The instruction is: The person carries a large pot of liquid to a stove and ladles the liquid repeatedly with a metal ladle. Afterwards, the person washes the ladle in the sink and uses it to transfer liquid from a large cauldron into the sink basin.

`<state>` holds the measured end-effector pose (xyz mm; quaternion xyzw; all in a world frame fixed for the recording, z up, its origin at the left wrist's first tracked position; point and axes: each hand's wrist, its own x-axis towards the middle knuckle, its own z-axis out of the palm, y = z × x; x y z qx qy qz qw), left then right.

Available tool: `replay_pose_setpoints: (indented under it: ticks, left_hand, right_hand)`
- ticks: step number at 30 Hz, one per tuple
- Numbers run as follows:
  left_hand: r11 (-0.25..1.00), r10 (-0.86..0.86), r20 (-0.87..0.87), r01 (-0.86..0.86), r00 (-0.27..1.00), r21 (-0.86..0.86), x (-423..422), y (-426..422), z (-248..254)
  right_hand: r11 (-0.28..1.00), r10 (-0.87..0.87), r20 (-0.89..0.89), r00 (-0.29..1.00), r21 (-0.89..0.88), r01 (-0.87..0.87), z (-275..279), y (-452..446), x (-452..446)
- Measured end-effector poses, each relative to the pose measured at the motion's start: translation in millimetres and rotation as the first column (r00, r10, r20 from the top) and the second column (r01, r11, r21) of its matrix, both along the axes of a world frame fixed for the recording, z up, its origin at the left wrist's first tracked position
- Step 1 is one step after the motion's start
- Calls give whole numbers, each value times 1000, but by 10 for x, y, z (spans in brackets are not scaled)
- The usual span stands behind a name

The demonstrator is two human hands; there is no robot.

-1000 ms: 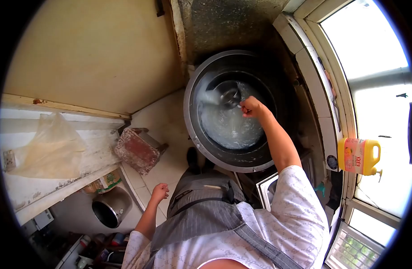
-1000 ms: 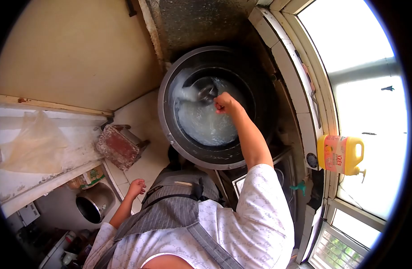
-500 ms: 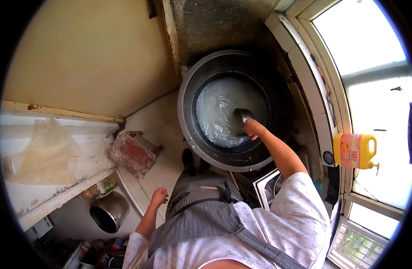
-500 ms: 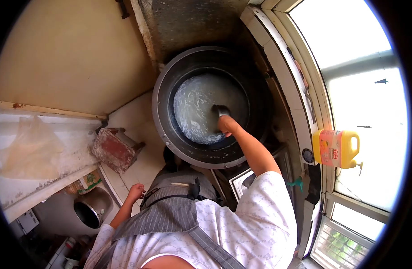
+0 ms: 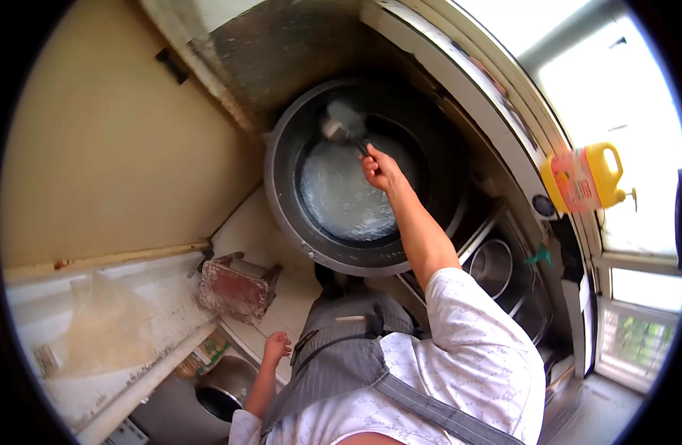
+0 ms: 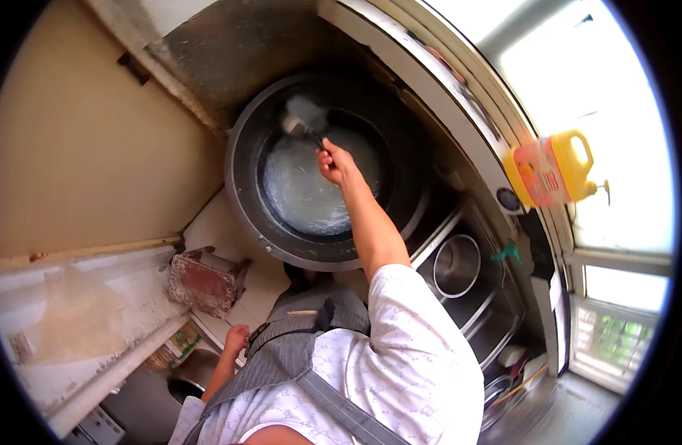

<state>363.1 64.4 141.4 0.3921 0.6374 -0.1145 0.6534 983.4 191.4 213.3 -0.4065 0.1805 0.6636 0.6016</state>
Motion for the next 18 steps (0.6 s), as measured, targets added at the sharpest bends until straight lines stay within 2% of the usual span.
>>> replay_pose_setpoints:
  ticks: [2, 4, 5, 6, 7, 8, 9, 11, 13, 15, 18]
  left_hand:
    - [997, -72, -1, 72, 997, 14, 37, 99, 14]
    - [970, -202, 24, 197, 979, 139, 117, 187, 126]
    - [963, -242, 25, 237, 970, 126, 131, 244, 98]
    - [956, -270, 56, 261, 961, 136, 130, 305, 0]
    - [948, -296, 90, 281, 951, 148, 251, 384, 53]
    - [886, -429, 81, 402, 900, 230, 331, 465, 134]
    - [875, -457, 83, 431, 886, 220, 430, 546, 147]
    - [872, -456, 208, 388, 865, 298, 628, 686, 147]
    - [917, -388, 303, 331, 870, 222, 987, 836, 309]
    - [896, -441, 378, 373, 814, 241, 1447, 970, 633]
    - [831, -554, 426, 440, 715, 341, 2107, 1090, 1050]
  right_hand:
    - [948, -268, -104, 958, 150, 282, 39, -69, 45]
    - [896, -376, -141, 916, 196, 398, 37, -231, 80]
    - [844, -446, -180, 877, 244, 479, 25, -357, 74]
    - [809, -476, -272, 836, 239, 538, 34, -495, 41]
    - [789, -532, -269, 803, 186, 586, 87, -617, -40]
    - [775, -566, -256, 784, 159, 611, 137, -773, -160]
    - [762, -594, -245, 766, 132, 634, 236, -912, -347]
    - [738, -649, -176, 740, 88, 669, 447, -1125, -819]
    - [814, -543, -187, 819, 124, 568, 622, -1342, -1348]
    - [849, -487, -294, 822, 61, 525, 826, -1454, -1775]
    - [886, -355, -518, 778, 79, 457, 874, -1545, -2132]
